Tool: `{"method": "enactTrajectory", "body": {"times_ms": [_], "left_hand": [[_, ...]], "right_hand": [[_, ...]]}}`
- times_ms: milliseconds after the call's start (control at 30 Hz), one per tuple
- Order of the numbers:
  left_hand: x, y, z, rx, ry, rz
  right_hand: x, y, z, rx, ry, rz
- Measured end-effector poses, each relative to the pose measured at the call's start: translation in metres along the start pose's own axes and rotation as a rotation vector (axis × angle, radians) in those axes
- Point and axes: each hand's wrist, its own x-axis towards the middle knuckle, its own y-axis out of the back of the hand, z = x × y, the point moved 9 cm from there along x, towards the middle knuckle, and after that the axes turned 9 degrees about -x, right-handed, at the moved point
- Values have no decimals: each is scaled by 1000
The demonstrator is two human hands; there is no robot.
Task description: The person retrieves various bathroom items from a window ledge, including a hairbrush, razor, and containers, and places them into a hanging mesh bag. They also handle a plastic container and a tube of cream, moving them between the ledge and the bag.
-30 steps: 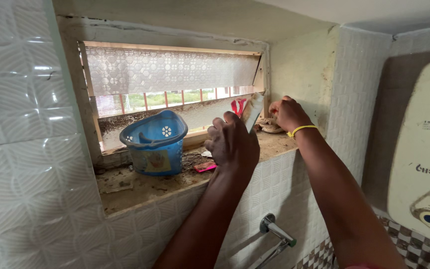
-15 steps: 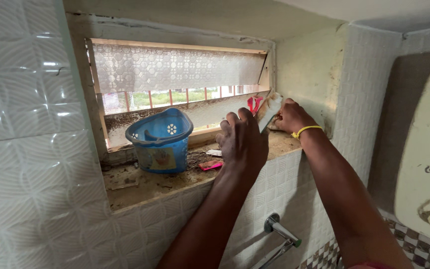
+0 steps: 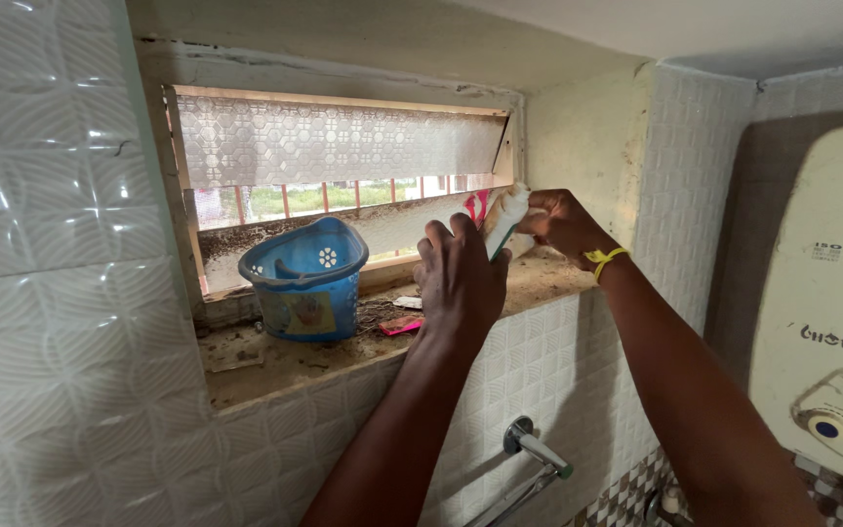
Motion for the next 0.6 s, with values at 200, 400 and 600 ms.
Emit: {"method": "enactTrajectory", "body": {"times_ms": [200,400,600], "left_hand": [[-1,-2,-1,-149,-15,-10],[2,-1,-3,-292,-22,22],[1,7,-2,-359,-82,108]], "right_hand": [[-7,-28,-3,450,18,-188],[-6,-55,-17,713,250,-326],[-10,-77,-50,740,216,-297]]}}
